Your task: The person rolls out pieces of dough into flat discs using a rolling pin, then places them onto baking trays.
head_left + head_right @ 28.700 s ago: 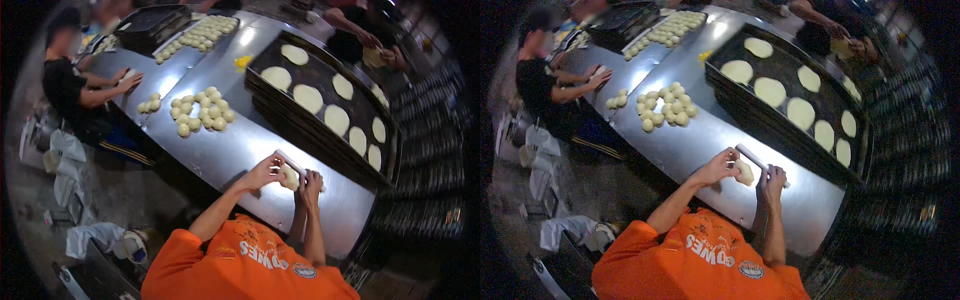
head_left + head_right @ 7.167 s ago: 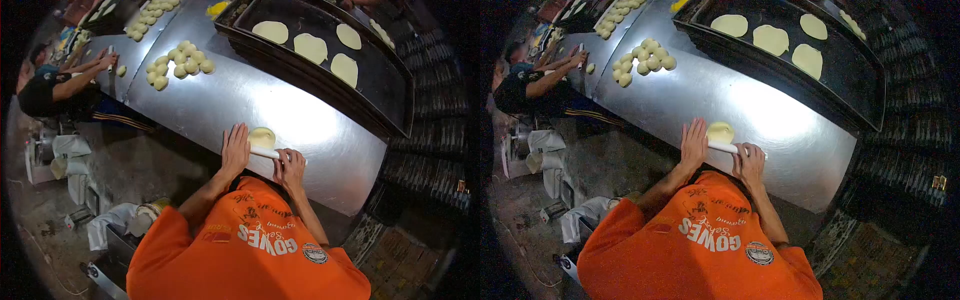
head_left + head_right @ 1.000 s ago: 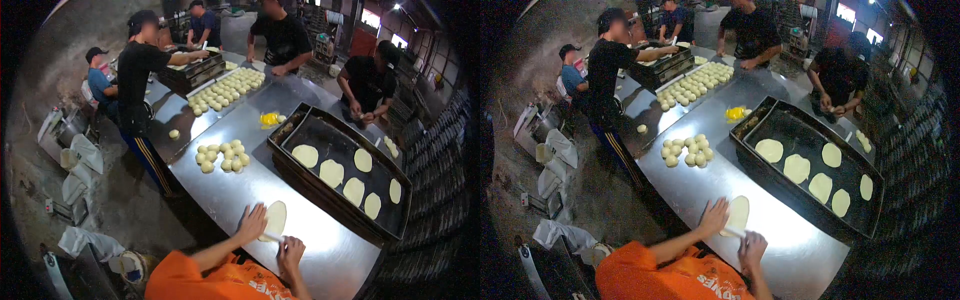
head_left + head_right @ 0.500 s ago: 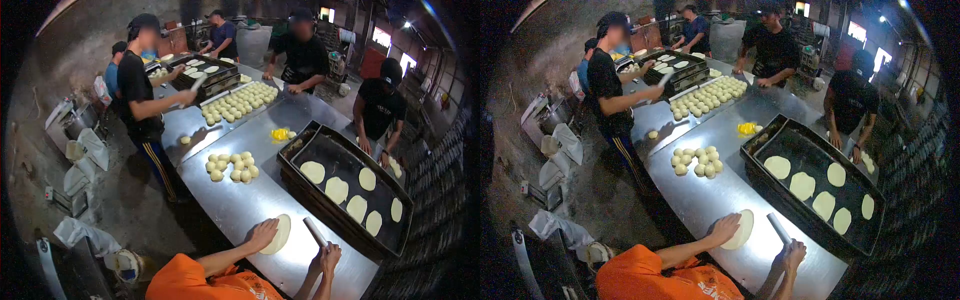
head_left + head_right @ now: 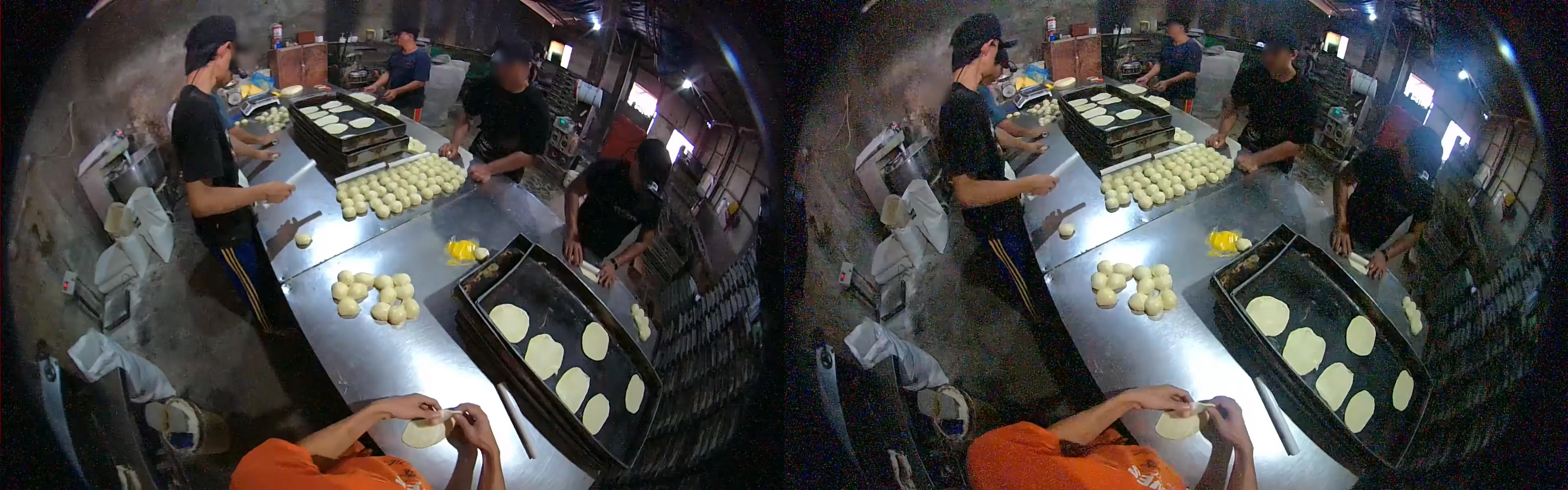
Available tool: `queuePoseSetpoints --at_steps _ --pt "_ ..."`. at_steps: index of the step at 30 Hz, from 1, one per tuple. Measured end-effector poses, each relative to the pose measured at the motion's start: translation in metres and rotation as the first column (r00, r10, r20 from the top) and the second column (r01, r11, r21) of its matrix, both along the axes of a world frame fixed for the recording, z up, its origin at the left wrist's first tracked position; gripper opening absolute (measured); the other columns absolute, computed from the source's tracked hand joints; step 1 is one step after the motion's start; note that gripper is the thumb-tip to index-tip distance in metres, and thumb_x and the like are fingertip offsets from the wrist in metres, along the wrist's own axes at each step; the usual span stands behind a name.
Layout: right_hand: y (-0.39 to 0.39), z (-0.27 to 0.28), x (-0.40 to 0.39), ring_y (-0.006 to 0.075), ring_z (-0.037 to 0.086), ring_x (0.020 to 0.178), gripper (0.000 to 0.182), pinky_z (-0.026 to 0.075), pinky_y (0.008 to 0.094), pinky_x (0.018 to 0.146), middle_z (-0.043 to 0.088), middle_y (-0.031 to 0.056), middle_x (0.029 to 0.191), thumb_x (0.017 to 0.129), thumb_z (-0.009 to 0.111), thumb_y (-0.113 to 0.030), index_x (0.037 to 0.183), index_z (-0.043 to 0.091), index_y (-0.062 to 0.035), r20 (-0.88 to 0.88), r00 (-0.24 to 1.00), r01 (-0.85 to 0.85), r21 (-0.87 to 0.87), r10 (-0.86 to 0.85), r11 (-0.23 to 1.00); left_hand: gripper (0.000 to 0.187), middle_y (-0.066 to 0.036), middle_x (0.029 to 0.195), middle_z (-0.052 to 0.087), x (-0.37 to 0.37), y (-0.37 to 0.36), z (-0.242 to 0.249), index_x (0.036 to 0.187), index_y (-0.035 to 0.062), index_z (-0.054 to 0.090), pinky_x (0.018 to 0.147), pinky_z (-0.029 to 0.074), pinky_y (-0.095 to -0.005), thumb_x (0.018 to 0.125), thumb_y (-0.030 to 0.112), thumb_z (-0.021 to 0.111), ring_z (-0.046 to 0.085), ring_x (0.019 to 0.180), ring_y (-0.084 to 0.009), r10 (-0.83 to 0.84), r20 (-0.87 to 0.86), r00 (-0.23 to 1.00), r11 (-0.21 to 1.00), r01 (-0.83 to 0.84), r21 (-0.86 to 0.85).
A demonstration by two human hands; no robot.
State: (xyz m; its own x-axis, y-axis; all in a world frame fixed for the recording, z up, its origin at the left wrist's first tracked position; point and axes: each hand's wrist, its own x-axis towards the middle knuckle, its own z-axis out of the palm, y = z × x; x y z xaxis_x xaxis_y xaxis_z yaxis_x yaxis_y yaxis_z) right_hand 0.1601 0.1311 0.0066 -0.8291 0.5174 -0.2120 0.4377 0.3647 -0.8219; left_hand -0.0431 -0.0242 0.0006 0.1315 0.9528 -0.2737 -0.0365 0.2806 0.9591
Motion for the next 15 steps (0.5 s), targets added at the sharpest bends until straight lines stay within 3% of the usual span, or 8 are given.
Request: queuePoseSetpoints --at_steps 1,2,5,6,8,10,12,15 --pt "-0.001 0.000 0.008 0.0138 0.060 0.087 0.025 0.050 0.0279 0.079 0.064 0.0046 0.099 0.094 0.065 -0.017 0.114 0.062 -0.0006 0.010 0.998 0.054 -0.354 -0.054 0.934 0.035 -0.001 0.092 0.060 0.005 -0.002 0.000 0.118 0.0057 0.061 0.077 0.046 -0.0269 0.097 0.035 0.063 0.055 0.086 -0.0120 0.169 0.226 0.959 0.977 -0.134 -0.164" --pt "-0.004 -0.003 0.016 0.0138 0.060 0.087 0.025 0.050 0.0279 0.079 0.064 0.0046 0.099 0.094 0.065 -0.017 0.114 0.062 -0.0006 0.012 0.998 0.063 -0.367 -0.063 0.928 0.037 0.000 0.094 0.059 0.011 -0.004 -0.001 0.120 0.0062 0.060 0.077 0.046 -0.0256 0.097 0.035 0.064 0.054 0.089 -0.0105 0.356 0.402 0.844 0.911 -0.217 -0.352" --pt "-0.030 0.011 0.048 0.0117 0.060 0.084 0.025 0.050 0.0264 0.075 0.064 0.0037 0.099 0.097 0.063 -0.021 0.110 0.061 0.0004 -0.181 0.835 0.147 -0.836 -0.520 0.528 0.036 0.001 0.103 0.059 0.022 0.018 0.005 0.122 0.0083 0.058 0.079 0.046 -0.0242 0.097 0.034 0.063 0.053 0.097 -0.0084 0.251 0.490 0.835 0.953 -0.125 -0.275" --pt "-0.025 0.018 0.065 0.0138 0.061 0.088 0.027 0.050 0.0275 0.080 0.064 0.0055 0.101 0.098 0.062 -0.024 0.111 0.060 -0.0006 -0.095 0.843 0.235 -0.820 -0.529 0.522 0.033 0.002 0.105 0.059 0.028 0.032 0.015 0.121 0.0091 0.060 0.079 0.046 -0.0241 0.098 0.033 0.062 0.053 0.100 -0.0078 0.182 0.529 0.829 0.978 -0.099 -0.182" --pt "-0.020 0.035 0.091 0.0131 0.058 0.090 0.035 0.047 0.0250 0.082 0.064 0.0070 0.099 0.098 0.062 -0.026 0.117 0.061 0.0032 -0.179 0.733 0.267 -0.812 -0.656 0.520 0.041 -0.001 0.112 0.061 0.031 0.074 0.038 0.125 0.0034 0.057 0.083 0.055 -0.0341 0.096 0.031 0.066 0.059 0.101 -0.0109 0.000 0.430 0.903 0.987 0.069 -0.144" --pt "0.004 0.085 0.129 0.0139 0.058 0.097 0.030 0.048 0.0293 0.089 0.065 0.0047 0.101 0.100 0.058 -0.024 0.113 0.064 0.0029 -0.054 0.799 0.505 -0.481 -0.599 0.717 0.034 0.001 0.108 0.061 0.058 0.126 0.092 0.122 0.0061 0.060 0.081 0.053 -0.0301 0.098 0.030 0.063 0.058 0.098 -0.0088 -0.090 0.197 0.976 0.975 0.126 -0.181" --pt "0.026 0.098 0.169 0.0137 0.059 0.091 0.030 0.051 0.0303 0.086 0.062 0.0023 0.094 0.101 0.057 -0.027 0.111 0.063 0.0013 -0.409 0.589 0.479 -0.519 -0.697 0.708 0.035 0.002 0.108 0.061 0.094 0.185 0.111 0.123 0.0080 0.061 0.078 0.052 -0.0277 0.099 0.034 0.060 0.057 0.096 -0.0084 -0.266 0.127 0.956 0.964 0.266 0.015" --pt "0.086 0.132 0.249 0.0147 0.061 0.092 0.028 0.051 0.0300 0.085 0.063 0.0028 0.098 0.102 0.055 -0.027 0.109 0.062 -0.0006 -0.514 0.496 0.419 -0.564 -0.700 0.712 0.040 0.001 0.109 0.060 0.173 0.268 0.169 0.123 0.0097 0.062 0.082 0.048 -0.0297 0.101 0.042 0.054 0.056 0.098 -0.0100 -0.459 -0.068 0.886 0.880 0.464 0.104"
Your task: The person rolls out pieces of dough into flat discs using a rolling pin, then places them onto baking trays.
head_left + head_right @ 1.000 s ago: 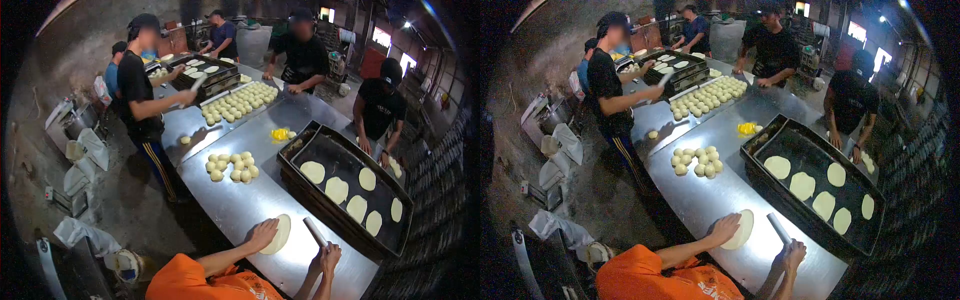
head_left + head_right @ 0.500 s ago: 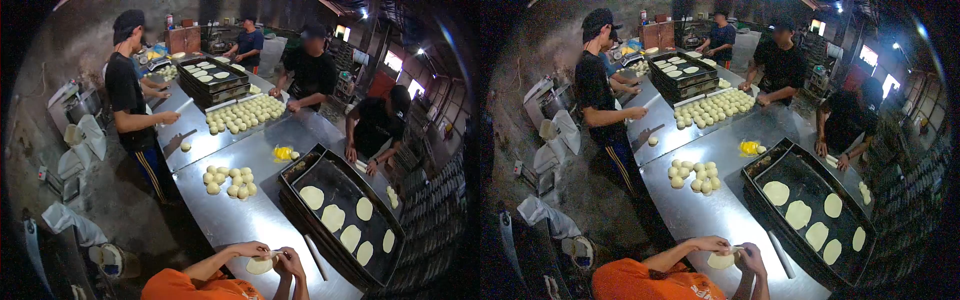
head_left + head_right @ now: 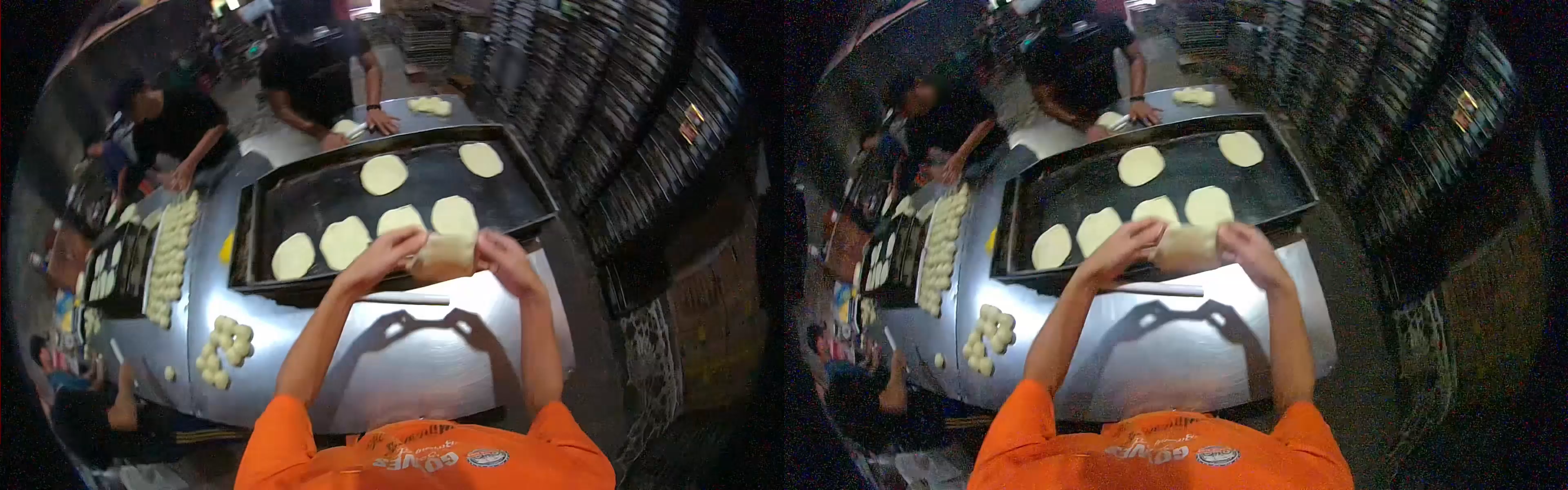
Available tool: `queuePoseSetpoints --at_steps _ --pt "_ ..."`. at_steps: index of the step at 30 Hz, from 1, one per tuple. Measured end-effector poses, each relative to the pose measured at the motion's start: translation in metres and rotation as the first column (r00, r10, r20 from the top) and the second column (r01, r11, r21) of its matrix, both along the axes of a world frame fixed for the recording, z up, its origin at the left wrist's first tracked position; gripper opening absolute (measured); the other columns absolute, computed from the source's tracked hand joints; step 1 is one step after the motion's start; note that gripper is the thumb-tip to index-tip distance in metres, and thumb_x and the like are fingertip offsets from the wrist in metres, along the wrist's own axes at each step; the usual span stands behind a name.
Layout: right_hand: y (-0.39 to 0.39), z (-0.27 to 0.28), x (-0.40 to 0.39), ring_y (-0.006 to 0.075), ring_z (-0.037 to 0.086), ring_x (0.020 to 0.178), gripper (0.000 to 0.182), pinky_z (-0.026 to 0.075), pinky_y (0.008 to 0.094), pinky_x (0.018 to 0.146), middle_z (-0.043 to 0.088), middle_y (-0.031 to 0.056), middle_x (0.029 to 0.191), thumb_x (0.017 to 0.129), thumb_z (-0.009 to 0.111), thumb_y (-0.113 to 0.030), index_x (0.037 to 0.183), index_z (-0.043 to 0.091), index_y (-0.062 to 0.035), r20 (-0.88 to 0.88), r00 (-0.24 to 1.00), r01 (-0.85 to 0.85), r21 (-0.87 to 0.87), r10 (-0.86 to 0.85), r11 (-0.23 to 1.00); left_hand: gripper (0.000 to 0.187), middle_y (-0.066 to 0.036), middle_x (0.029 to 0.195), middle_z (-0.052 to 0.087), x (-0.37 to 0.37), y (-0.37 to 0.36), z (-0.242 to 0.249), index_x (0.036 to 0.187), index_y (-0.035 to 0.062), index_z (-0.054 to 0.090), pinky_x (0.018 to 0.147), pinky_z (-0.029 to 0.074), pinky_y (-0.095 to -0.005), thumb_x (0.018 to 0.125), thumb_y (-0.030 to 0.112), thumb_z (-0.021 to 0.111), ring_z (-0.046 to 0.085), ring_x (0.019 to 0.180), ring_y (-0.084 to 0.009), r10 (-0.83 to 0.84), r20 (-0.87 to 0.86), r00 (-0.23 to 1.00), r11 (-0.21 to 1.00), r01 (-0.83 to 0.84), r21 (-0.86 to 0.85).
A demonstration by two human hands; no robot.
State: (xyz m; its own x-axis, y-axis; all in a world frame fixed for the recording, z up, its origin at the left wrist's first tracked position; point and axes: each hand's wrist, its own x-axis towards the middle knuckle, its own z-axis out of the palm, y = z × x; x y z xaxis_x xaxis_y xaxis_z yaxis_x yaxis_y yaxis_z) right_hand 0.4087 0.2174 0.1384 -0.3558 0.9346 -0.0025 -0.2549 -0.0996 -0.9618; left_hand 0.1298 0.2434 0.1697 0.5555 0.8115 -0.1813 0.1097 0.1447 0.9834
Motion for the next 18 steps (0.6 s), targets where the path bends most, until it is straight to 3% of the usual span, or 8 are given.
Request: queuePoseSetpoints --at_steps 4,8,9,13,15,16,17,18 --pt "0.074 0.025 0.081 0.0156 0.063 0.092 0.035 0.050 0.0319 0.082 0.064 0.0036 0.100 0.102 0.053 -0.038 0.108 0.064 -0.0052 0.038 0.975 0.220 -0.084 -0.217 0.972 0.047 0.000 0.106 0.059 0.113 0.079 0.020 0.118 0.0082 0.063 0.084 0.043 -0.0279 0.099 0.050 0.053 0.054 0.097 -0.0110 -0.022 0.055 0.998 0.998 0.018 0.064" --pt "0.121 0.017 0.131 0.0187 0.063 0.087 0.052 0.050 0.0384 0.079 0.067 0.0069 0.095 0.097 0.053 -0.054 0.106 0.066 -0.0046 0.246 0.928 0.331 -0.196 -0.281 0.923 0.052 0.002 0.100 0.059 0.192 0.144 -0.057 0.112 0.0108 0.065 0.080 0.042 -0.0288 0.093 0.058 0.057 0.054 0.092 -0.0110 0.058 0.133 0.989 0.998 -0.054 -0.029" --pt "0.140 -0.001 0.145 0.0191 0.064 0.088 0.053 0.050 0.0386 0.079 0.067 0.0085 0.096 0.097 0.053 -0.055 0.106 0.066 -0.0046 0.275 0.918 0.349 -0.223 -0.284 0.910 0.050 0.003 0.094 0.059 0.201 0.145 -0.061 0.109 0.0135 0.067 0.081 0.042 -0.0301 0.092 0.059 0.058 0.054 0.092 -0.0106 0.104 0.046 0.993 0.978 -0.094 -0.187" --pt "0.199 -0.064 0.168 0.0173 0.058 0.077 0.054 0.044 0.0343 0.071 0.064 0.0014 0.083 0.098 0.047 -0.059 0.095 0.067 -0.0089 0.483 0.850 0.361 -0.245 -0.209 0.900 0.052 -0.002 0.098 0.065 0.234 0.151 -0.106 0.111 0.0087 0.068 0.084 0.043 -0.0305 0.090 0.056 0.060 0.056 0.092 -0.0133 0.265 0.282 0.922 0.894 -0.125 -0.430" --pt "0.206 -0.081 0.151 0.0260 0.064 0.093 0.059 0.048 0.0380 0.085 0.069 0.0151 0.105 0.102 0.044 -0.050 0.108 0.065 0.0040 0.560 0.765 0.361 0.039 -0.319 0.932 0.063 -0.011 0.115 0.065 0.237 0.155 -0.137 0.124 0.0008 0.061 0.094 0.043 -0.0339 0.090 0.054 0.061 0.058 0.106 -0.0191 0.420 0.270 0.867 0.902 -0.365 -0.230" --pt "0.202 -0.089 0.135 0.0300 0.062 0.101 0.054 0.046 0.0383 0.092 0.067 0.0175 0.112 0.103 0.043 -0.043 0.112 0.063 0.0065 0.547 0.577 0.450 0.407 -0.606 0.795 0.077 -0.016 0.129 0.056 0.232 0.142 -0.125 0.130 -0.0091 0.050 0.102 0.041 -0.0349 0.089 0.053 0.064 0.053 0.119 -0.0262 0.558 0.139 0.818 0.825 -0.565 0.017" --pt "0.193 -0.057 0.125 0.0316 0.059 0.111 0.045 0.043 0.0378 0.099 0.065 0.0186 0.118 0.101 0.046 -0.034 0.116 0.061 0.0057 0.696 0.476 0.315 0.436 -0.538 0.843 0.072 -0.017 0.133 0.052 0.220 0.138 -0.134 0.133 -0.0087 0.047 0.106 0.040 -0.0342 0.091 0.047 0.064 0.051 0.122 -0.0257 0.549 0.112 0.828 0.800 -0.560 0.216" --pt "0.189 -0.061 0.113 0.0313 0.058 0.112 0.038 0.043 0.0382 0.100 0.064 0.0181 0.117 0.099 0.049 -0.027 0.116 0.061 0.0050 0.550 0.423 0.393 0.605 -0.720 0.693 0.065 -0.016 0.135 0.052 0.201 0.123 -0.128 0.135 -0.0062 0.047 0.106 0.040 -0.0327 0.094 0.041 0.064 0.050 0.124 -0.0248 0.457 0.205 0.866 0.838 -0.496 0.226"
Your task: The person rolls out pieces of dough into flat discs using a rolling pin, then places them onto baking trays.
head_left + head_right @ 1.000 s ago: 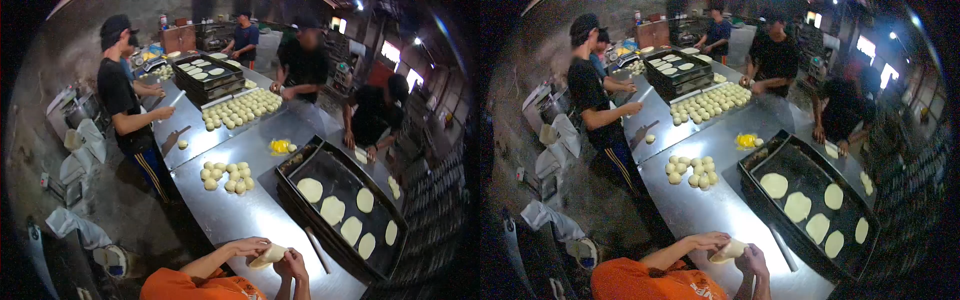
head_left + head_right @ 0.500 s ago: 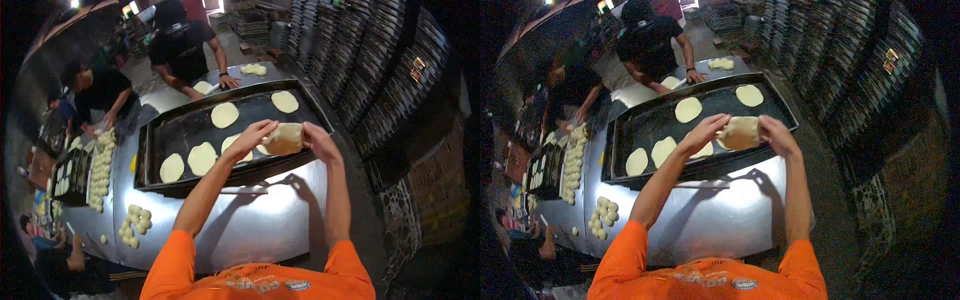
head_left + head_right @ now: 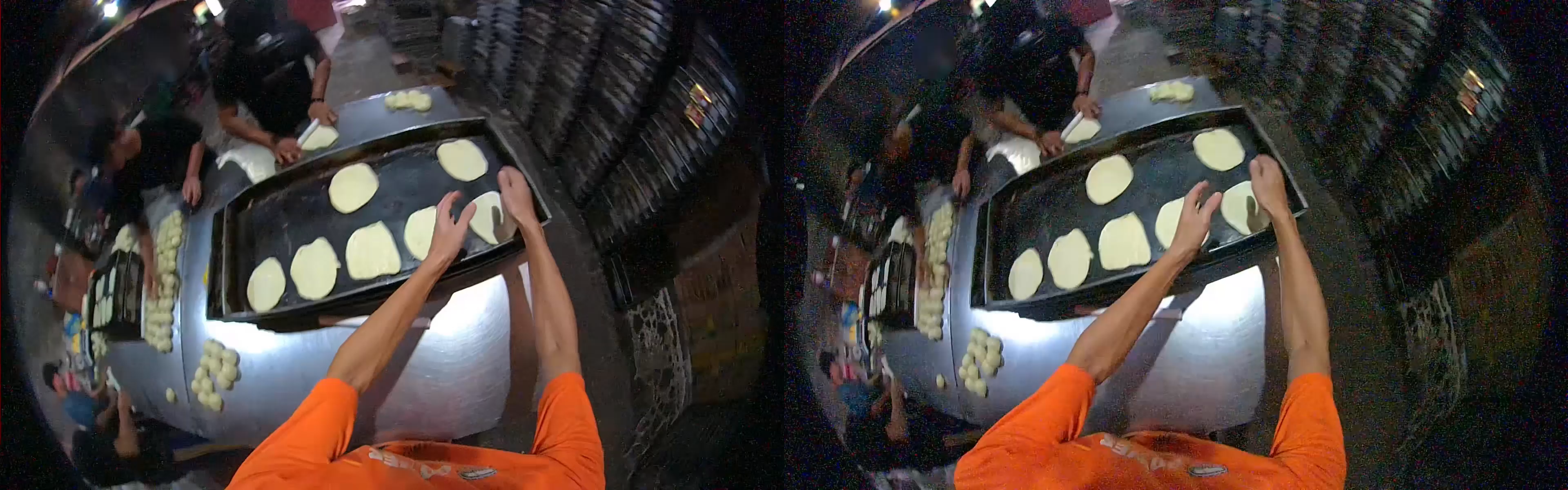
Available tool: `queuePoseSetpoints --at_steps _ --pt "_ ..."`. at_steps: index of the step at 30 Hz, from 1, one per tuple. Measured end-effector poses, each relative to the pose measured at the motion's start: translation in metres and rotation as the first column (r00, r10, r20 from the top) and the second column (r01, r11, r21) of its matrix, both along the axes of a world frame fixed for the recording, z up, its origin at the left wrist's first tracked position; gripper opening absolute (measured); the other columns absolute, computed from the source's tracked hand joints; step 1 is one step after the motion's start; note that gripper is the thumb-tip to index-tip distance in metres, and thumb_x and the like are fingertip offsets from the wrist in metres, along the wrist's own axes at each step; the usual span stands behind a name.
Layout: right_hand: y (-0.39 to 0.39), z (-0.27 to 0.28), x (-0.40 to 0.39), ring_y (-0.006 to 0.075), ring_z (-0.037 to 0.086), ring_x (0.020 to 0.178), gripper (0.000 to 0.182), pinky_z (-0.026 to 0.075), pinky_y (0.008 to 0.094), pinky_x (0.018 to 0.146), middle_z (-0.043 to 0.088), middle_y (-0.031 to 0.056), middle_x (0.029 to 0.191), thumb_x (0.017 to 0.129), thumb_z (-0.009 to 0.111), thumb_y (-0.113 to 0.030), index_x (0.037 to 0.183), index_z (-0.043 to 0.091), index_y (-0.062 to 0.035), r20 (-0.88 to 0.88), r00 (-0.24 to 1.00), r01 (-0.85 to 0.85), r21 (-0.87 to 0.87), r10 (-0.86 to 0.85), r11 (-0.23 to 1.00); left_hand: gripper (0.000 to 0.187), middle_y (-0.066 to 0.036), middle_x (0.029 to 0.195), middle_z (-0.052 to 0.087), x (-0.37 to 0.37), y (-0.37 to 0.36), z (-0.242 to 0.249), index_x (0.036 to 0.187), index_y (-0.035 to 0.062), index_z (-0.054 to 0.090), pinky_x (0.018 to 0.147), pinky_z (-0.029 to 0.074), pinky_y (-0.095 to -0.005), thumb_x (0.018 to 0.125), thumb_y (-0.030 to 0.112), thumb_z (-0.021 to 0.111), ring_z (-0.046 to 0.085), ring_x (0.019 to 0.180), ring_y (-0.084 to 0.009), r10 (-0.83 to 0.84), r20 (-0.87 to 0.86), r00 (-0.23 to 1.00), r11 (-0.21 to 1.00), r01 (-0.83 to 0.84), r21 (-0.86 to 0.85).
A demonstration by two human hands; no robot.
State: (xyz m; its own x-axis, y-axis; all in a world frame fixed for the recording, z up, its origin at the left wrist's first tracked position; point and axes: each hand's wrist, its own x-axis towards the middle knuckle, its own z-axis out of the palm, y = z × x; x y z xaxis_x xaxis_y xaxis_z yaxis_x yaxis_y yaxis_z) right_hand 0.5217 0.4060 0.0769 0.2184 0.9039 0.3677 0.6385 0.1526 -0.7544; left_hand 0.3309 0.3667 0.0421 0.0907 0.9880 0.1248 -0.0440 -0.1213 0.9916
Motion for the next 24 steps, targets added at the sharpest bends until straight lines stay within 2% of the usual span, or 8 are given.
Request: queuePoseSetpoints --at_steps 4,8,13,17,20,22,23,24 --pt "-0.102 0.032 -0.097 0.0300 0.060 0.103 0.022 0.046 0.0403 0.095 0.064 0.0162 0.109 0.093 0.053 0.000 0.112 0.064 0.0022 -0.054 0.999 0.025 0.472 0.001 0.881 0.031 -0.006 0.113 0.062 -0.107 -0.133 0.047 0.126 0.0016 0.057 0.088 0.049 -0.0291 0.099 0.016 0.060 0.059 0.103 -0.0144 0.061 0.030 0.998 0.997 -0.062 0.048" --pt "-0.209 -0.025 -0.186 0.0332 0.058 0.102 0.020 0.046 0.0417 0.091 0.062 0.0185 0.107 0.091 0.054 0.003 0.108 0.063 0.0043 -0.108 0.890 -0.419 0.189 0.443 0.888 0.025 -0.010 0.110 0.066 -0.220 -0.271 -0.024 0.116 0.0028 0.064 0.088 0.052 -0.0326 0.098 0.019 0.060 0.064 0.103 -0.0189 0.356 -0.192 0.915 0.916 -0.382 -0.123" --pt "-0.273 -0.092 -0.242 0.0385 0.047 0.118 0.039 0.033 0.0505 0.103 0.053 0.0209 0.124 0.089 0.058 -0.009 0.128 0.055 0.0012 0.307 0.837 -0.448 -0.093 0.454 0.889 0.035 -0.020 0.112 0.067 -0.400 -0.398 -0.089 0.108 -0.0009 0.065 0.092 0.049 -0.0429 0.099 0.031 0.055 0.064 0.103 -0.0359 0.795 -0.591 0.140 0.302 -0.935 0.185" --pt "-0.293 -0.093 -0.254 0.0347 0.050 0.109 0.035 0.036 0.0487 0.096 0.056 0.0164 0.113 0.089 0.062 -0.013 0.122 0.060 -0.0037 0.358 0.770 -0.509 -0.154 0.528 0.847 0.048 -0.024 0.119 0.062 -0.542 -0.444 -0.086 0.117 0.0009 0.066 0.108 0.032 -0.0499 0.097 0.043 0.053 0.050 0.121 -0.0364 0.628 -0.756 -0.183 -0.022 -0.976 0.217" --pt "-0.298 -0.104 -0.266 0.0347 0.051 0.106 0.035 0.037 0.0487 0.094 0.057 0.0163 0.113 0.088 0.063 -0.014 0.122 0.061 -0.0049 0.389 0.726 -0.541 -0.186 0.567 0.820 0.055 -0.020 0.123 0.060 -0.619 -0.438 -0.120 0.117 0.0055 0.068 0.111 0.024 -0.0527 0.090 0.053 0.058 0.042 0.129 -0.0378 0.519 -0.852 -0.072 -0.041 -0.997 0.060" --pt "-0.302 -0.104 -0.273 0.0351 0.051 0.106 0.034 0.039 0.0492 0.092 0.057 0.0172 0.113 0.088 0.062 -0.013 0.121 0.062 -0.0051 0.389 0.710 -0.563 -0.186 0.587 0.805 0.058 -0.020 0.120 0.061 -0.621 -0.429 -0.114 0.112 0.0094 0.070 0.103 0.037 -0.0520 0.076 0.055 0.072 0.047 0.122 -0.0387 0.658 -0.752 -0.029 -0.024 -1.000 0.018" --pt "-0.304 -0.105 -0.275 0.0353 0.051 0.106 0.034 0.039 0.0493 0.092 0.057 0.0174 0.113 0.088 0.062 -0.013 0.121 0.062 -0.0051 0.394 0.706 -0.566 -0.185 0.588 0.803 0.053 -0.019 0.114 0.064 -0.624 -0.426 -0.110 0.111 0.0106 0.069 0.096 0.044 -0.0505 0.074 0.048 0.075 0.053 0.114 -0.0388 0.778 -0.576 0.251 0.137 -0.962 -0.235" --pt "-0.306 -0.107 -0.275 0.0353 0.051 0.106 0.034 0.039 0.0493 0.092 0.057 0.0174 0.113 0.088 0.062 -0.013 0.121 0.062 -0.0051 0.395 0.700 -0.580 -0.171 0.594 0.797 0.046 -0.016 0.107 0.068 -0.593 -0.408 -0.103 0.109 0.0140 0.070 0.093 0.046 -0.0498 0.073 0.042 0.074 0.057 0.107 -0.0386 0.738 -0.674 -0.018 -0.016 -1.000 0.010"
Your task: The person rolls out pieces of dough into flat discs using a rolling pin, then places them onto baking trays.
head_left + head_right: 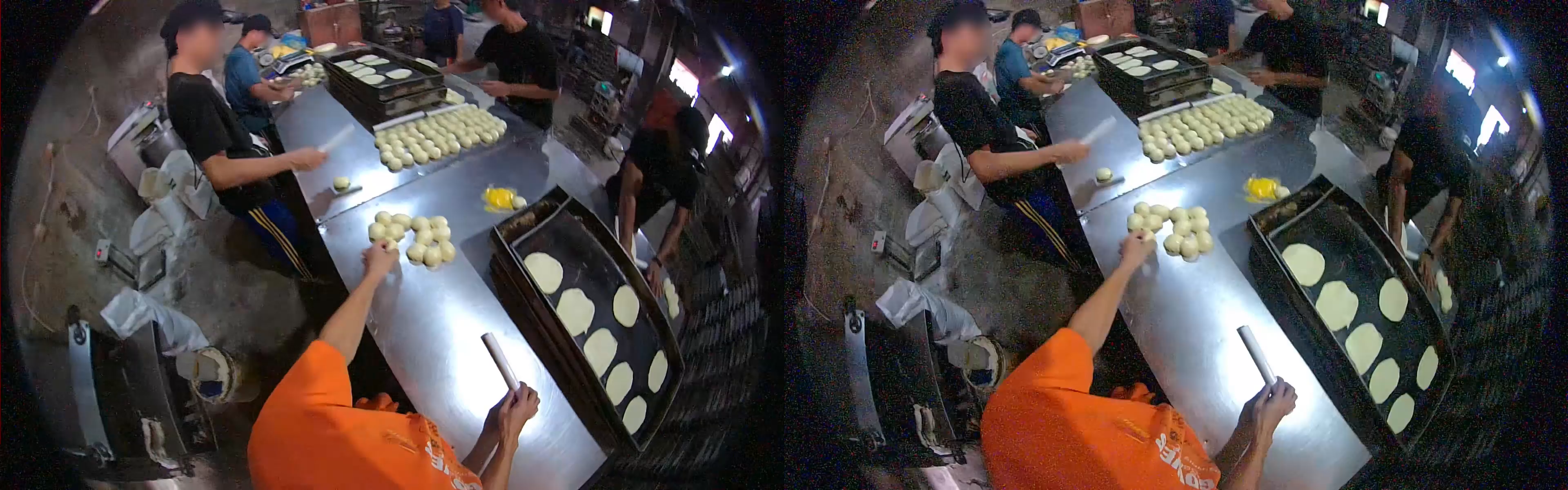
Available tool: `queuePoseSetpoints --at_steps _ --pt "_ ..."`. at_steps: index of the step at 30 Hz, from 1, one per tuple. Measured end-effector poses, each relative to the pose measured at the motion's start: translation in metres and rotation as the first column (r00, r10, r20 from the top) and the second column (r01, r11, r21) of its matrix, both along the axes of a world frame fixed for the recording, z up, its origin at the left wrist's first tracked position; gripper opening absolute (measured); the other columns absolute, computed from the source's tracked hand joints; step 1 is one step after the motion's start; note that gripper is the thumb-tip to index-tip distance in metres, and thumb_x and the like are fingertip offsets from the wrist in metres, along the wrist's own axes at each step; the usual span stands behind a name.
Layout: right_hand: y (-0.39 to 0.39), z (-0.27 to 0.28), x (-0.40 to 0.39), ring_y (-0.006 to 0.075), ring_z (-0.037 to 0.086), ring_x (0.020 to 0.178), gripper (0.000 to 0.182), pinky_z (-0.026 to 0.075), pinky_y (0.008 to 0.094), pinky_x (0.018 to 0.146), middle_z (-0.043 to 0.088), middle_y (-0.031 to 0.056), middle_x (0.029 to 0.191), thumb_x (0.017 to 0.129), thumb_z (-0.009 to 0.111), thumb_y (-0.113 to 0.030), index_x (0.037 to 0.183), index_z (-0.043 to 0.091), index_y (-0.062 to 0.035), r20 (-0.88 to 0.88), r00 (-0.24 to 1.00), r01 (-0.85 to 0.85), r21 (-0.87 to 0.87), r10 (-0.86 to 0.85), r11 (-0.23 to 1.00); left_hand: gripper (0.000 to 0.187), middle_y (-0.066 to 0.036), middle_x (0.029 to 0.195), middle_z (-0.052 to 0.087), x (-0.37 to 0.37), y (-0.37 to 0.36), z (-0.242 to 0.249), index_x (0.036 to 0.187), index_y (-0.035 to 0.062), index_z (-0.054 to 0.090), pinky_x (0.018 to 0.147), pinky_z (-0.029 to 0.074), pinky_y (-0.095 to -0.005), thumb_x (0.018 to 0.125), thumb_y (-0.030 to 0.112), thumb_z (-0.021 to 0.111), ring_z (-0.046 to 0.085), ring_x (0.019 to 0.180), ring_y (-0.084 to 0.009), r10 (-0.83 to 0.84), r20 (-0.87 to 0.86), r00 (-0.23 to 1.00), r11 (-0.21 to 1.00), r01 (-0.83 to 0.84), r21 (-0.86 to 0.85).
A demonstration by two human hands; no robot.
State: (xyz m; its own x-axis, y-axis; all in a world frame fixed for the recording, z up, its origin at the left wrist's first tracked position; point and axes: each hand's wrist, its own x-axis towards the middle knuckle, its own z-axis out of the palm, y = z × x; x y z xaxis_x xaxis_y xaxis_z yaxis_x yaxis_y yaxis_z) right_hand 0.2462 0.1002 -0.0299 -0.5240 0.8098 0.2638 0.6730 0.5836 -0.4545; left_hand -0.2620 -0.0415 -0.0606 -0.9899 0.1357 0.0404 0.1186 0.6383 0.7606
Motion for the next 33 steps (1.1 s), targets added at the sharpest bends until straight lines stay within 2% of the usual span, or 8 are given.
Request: queuePoseSetpoints --at_steps 5,9,12,14,17,20,29,33 --pt "-0.007 0.002 0.003 0.0360 0.051 0.107 0.034 0.040 0.0482 0.092 0.058 0.0175 0.112 0.087 0.064 -0.014 0.120 0.063 -0.0048 0.013 0.999 0.031 -0.028 -0.031 0.999 0.043 -0.004 0.093 0.062 0.136 0.041 0.031 0.102 0.0070 0.058 0.077 0.047 -0.0299 0.074 0.023 0.086 0.056 0.087 -0.0131 -0.495 0.075 0.866 0.791 0.413 0.451" --pt "0.006 -0.022 0.011 0.0371 0.055 0.093 0.031 0.042 0.0491 0.082 0.058 0.0188 0.099 0.083 0.067 -0.012 0.112 0.063 -0.0029 -0.078 0.997 -0.003 0.096 0.011 0.995 0.037 0.000 0.088 0.055 0.265 0.041 0.089 0.100 0.0082 0.055 0.076 0.045 -0.0285 0.080 0.023 0.083 0.052 0.085 -0.0098 -0.867 0.188 0.461 0.402 0.426 0.810" --pt "0.005 -0.017 0.007 0.0364 0.053 0.090 0.029 0.041 0.0486 0.082 0.058 0.0179 0.096 0.084 0.067 -0.009 0.112 0.063 -0.0028 -0.060 0.998 0.013 0.127 -0.005 0.992 0.031 -0.007 0.093 0.065 0.294 0.023 0.068 0.100 0.0075 0.057 0.068 0.050 -0.0330 0.082 0.023 0.078 0.061 0.077 -0.0192 -0.762 0.490 0.423 0.638 0.616 0.461" --pt "-0.011 0.011 -0.003 0.0394 0.051 0.109 0.037 0.036 0.0500 0.098 0.060 0.0191 0.117 0.084 0.064 -0.011 0.120 0.062 -0.0034 0.060 0.994 0.076 0.177 -0.087 0.981 0.033 -0.016 0.108 0.065 0.292 0.002 0.036 0.112 0.0028 0.060 0.098 0.041 -0.0473 0.084 0.018 0.071 0.054 0.107 -0.0382 -0.670 0.180 0.721 0.723 0.688 -0.065" --pt "-0.035 0.041 -0.036 0.0319 0.053 0.117 0.037 0.031 0.0506 0.107 0.063 0.0153 0.123 0.087 0.062 -0.013 0.124 0.061 -0.0065 -0.061 0.992 -0.103 0.175 0.115 0.979 0.040 -0.015 0.127 0.057 0.295 -0.021 0.049 0.123 0.0011 0.058 0.106 0.031 -0.0512 0.088 0.019 0.065 0.040 0.122 -0.0396 -0.651 -0.165 0.741 0.751 0.660 -0.001" --pt "-0.066 0.025 -0.068 0.0342 0.047 0.123 0.034 0.025 0.0534 0.107 0.059 0.0065 0.132 0.094 0.054 -0.024 0.124 0.064 -0.0108 0.104 0.932 -0.354 0.064 0.346 0.933 0.042 -0.010 0.140 0.050 0.297 -0.030 0.041 0.131 0.0031 0.055 0.106 0.029 -0.0526 0.094 0.023 0.056 0.037 0.124 -0.0395 -0.933 -0.259 0.251 0.348 0.814 -0.464" --pt "-0.016 0.027 -0.010 0.0367 0.050 0.116 0.031 0.035 0.0555 0.099 0.060 0.0106 0.122 0.091 0.061 -0.022 0.120 0.066 -0.0118 0.026 0.994 0.105 0.066 -0.107 0.992 0.036 -0.015 0.141 0.051 0.244 0.002 0.080 0.123 0.0032 0.063 0.111 0.031 -0.0513 0.094 0.023 0.059 0.040 0.129 -0.0409 -0.838 -0.191 0.512 0.546 0.795 -0.264" --pt "-0.029 0.025 -0.016 0.0323 0.055 0.103 0.032 0.044 0.0446 0.086 0.062 0.0108 0.110 0.086 0.066 -0.013 0.118 0.066 -0.0110 -0.023 0.997 -0.068 -0.029 0.068 0.997 0.037 -0.019 0.140 0.052 0.238 0.044 0.076 0.124 0.0000 0.061 0.111 0.033 -0.0513 0.095 0.022 0.055 0.042 0.133 -0.0397 -0.849 -0.361 0.387 0.492 0.828 -0.268"
